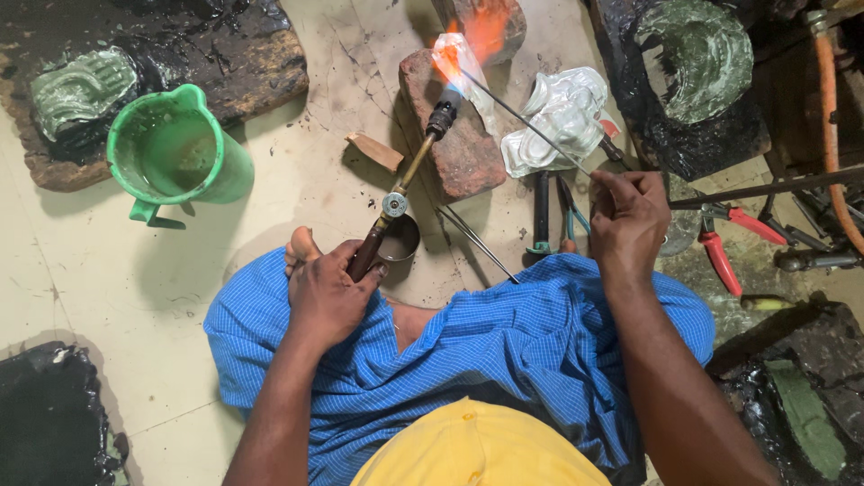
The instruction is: The person sits on the floor holding a brass blowtorch in one hand and a long thin metal rod in the other, repeatedly rotating and moving the rod through the torch flame to heat it. They then set the rod down and use pliers to handle the heated piece near a brick and white cloth.
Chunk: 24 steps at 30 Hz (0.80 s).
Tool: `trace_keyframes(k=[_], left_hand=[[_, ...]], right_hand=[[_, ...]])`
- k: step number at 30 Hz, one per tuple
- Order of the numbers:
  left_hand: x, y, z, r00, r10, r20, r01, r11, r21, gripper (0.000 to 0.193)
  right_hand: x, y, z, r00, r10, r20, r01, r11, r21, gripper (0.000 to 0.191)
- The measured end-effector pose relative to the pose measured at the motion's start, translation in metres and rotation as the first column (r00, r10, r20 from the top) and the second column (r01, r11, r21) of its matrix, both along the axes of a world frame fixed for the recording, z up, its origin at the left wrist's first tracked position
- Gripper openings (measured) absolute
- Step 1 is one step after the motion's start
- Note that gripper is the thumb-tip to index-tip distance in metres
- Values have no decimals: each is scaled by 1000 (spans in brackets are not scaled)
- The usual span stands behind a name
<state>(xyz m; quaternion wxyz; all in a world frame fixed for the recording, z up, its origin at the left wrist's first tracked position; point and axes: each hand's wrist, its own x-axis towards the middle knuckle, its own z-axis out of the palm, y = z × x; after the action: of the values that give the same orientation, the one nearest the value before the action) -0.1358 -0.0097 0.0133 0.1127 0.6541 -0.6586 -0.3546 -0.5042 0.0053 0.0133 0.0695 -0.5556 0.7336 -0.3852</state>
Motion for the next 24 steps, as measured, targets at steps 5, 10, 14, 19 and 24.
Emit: trace_keyframes(k=[5,10,14,19,24], left_hand=[[0,0,-2,1000,-5,13,6,1000,-21,37],[1,0,-2,1000,-12,4,13,999,-43,37],[0,1,-2,1000,-3,3,3,1000,-19,36],[0,1,-2,1000,1,-14,-1,999,-37,36],[0,0,-1,1000,-6,-1,6,1000,-21,36]], right_hand=[[0,1,0,999,0,-47,0,1000,11,32],[0,0,0,1000,3,20,-3,1000,-5,38],[0,-1,0,999,-9,-32,10,1000,14,38],[0,0,0,1000,-16,-24,17,1000,26,36],[0,0,3,1000,7,-4,-7,1000,-8,40]])
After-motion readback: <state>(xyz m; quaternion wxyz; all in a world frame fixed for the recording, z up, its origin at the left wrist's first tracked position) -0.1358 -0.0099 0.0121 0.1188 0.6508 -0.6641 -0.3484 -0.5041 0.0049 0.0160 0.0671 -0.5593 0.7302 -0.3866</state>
